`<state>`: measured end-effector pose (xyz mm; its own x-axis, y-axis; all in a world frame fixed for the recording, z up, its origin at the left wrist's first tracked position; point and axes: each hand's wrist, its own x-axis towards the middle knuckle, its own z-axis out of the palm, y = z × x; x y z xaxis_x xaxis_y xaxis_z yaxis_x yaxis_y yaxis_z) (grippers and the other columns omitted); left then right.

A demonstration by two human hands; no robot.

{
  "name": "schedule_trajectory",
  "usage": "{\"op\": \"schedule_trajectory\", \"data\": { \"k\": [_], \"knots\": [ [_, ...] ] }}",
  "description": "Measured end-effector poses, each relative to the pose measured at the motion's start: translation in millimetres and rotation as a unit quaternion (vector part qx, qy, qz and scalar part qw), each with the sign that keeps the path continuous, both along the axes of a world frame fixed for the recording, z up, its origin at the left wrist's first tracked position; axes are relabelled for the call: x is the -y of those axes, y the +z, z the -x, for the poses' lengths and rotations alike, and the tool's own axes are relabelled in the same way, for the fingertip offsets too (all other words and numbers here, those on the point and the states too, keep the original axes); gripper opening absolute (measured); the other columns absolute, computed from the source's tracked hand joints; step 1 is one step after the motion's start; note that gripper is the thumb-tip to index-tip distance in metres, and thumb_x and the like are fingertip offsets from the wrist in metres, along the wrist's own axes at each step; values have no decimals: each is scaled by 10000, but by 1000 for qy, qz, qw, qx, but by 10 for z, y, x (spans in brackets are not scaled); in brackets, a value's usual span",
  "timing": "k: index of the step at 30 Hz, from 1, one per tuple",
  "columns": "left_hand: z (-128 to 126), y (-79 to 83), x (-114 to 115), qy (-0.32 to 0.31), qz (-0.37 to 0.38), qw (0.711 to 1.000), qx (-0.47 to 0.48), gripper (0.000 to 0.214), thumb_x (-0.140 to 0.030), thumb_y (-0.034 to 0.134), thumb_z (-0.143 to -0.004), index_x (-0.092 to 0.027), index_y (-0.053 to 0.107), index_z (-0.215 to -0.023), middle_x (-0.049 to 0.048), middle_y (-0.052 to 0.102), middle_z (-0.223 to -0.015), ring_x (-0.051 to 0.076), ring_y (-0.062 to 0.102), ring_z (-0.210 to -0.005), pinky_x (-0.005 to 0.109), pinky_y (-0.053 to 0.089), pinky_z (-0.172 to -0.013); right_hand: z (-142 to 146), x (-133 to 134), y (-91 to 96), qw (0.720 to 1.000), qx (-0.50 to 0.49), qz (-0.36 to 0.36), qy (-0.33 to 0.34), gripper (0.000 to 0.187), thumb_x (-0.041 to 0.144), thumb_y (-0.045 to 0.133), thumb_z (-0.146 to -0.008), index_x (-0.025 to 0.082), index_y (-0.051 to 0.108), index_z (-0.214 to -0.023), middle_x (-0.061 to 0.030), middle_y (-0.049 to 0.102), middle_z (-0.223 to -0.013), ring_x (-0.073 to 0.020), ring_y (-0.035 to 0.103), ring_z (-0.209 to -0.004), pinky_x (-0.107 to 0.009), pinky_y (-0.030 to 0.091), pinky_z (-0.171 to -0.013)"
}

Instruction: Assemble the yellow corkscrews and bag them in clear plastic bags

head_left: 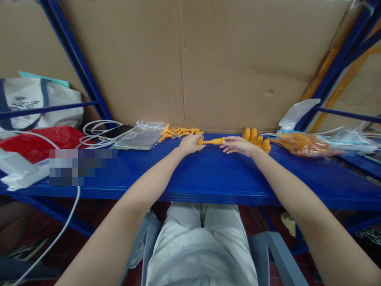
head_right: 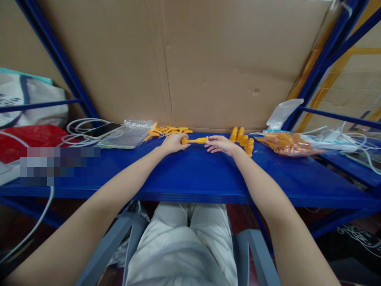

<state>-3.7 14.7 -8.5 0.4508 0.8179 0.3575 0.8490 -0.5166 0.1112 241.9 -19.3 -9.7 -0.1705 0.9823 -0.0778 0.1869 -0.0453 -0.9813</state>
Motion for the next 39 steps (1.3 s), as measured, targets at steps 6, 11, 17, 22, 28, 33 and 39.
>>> {"op": "schedule_trajectory", "data": {
  "k": [6, 11, 17, 22, 28, 33, 39],
  "knots": [
    [13, -9, -12, -8, 2, 1000, 3, 361, -380, 689, -865, -207, 652, -1180, 68, 758, -989, 254, 710, -965, 335, 525, -825, -17, -20, -35, 1000, 0, -16, 8, 272, 210, 699, -916, 164, 636, -1177, -97, 769, -987, -99, 700, -649, -189, 593, -630],
    [24, -40, -30, -39, 8, 999, 15, 574, -411, 687, -859, -199, 528, -1369, 100, 733, -1138, 269, 702, -1046, 353, 527, -887, -22, -64, -64, 998, 0, -59, -23, 306, 212, 741, -877, 158, 644, -1161, -100, 767, -986, -84, 656, -582, -193, 578, -584],
    [143, -45, -150, 16, 9, 999, 32, 669, -362, 577, -913, -168, 353, -1513, 169, 616, -1393, 298, 585, -1287, 391, 472, -1040, -84, -148, -53, 967, 97, -184, -143, 435, 350, 731, -868, 174, 607, -1246, -95, 757, -968, -126, 644, -553, -280, 582, -588],
    [415, -78, -314, 170, 57, 984, 2, 618, -258, 563, -874, -168, 446, -1474, 198, 531, -1485, 377, 477, -1391, 516, 440, -1096, -120, -82, -17, 860, 350, -314, -198, 397, 302, 637, -905, 206, 601, -1288, -121, 713, -1211, -298, 695, -1071, -445, 549, -903],
    [496, -148, -413, 195, 101, 976, -9, 571, -324, 510, -920, -297, 474, -1489, 124, 430, -1586, 402, 373, -1462, 682, 335, -1131, 2, 40, 14, 770, 551, -273, -168, 401, 242, 487, -971, 253, 566, -1363, -137, 652, -1345, -350, 628, -1201, -491, 495, -956],
    [404, -150, -388, 123, 69, 990, -21, 504, -334, 483, -950, -301, 536, -1451, 100, 444, -1581, 388, 350, -1474, 695, 308, -1141, 49, 33, -16, 720, 636, -235, -145, 415, 205, 412, -979, 227, 571, -1361, -149, 671, -1281, -315, 670, -1118, -415, 511, -899],
    [305, -157, -357, 79, 101, 990, -56, 510, -349, 448, -978, -264, 508, -1477, 94, 353, -1635, 329, 274, -1520, 625, 264, -1189, 9, 18, -52, 709, 662, -214, -113, 406, 228, 446, -963, 197, 607, -1334, -157, 643, -1346, -308, 656, -1153, -403, 509, -928]
  ]
}}
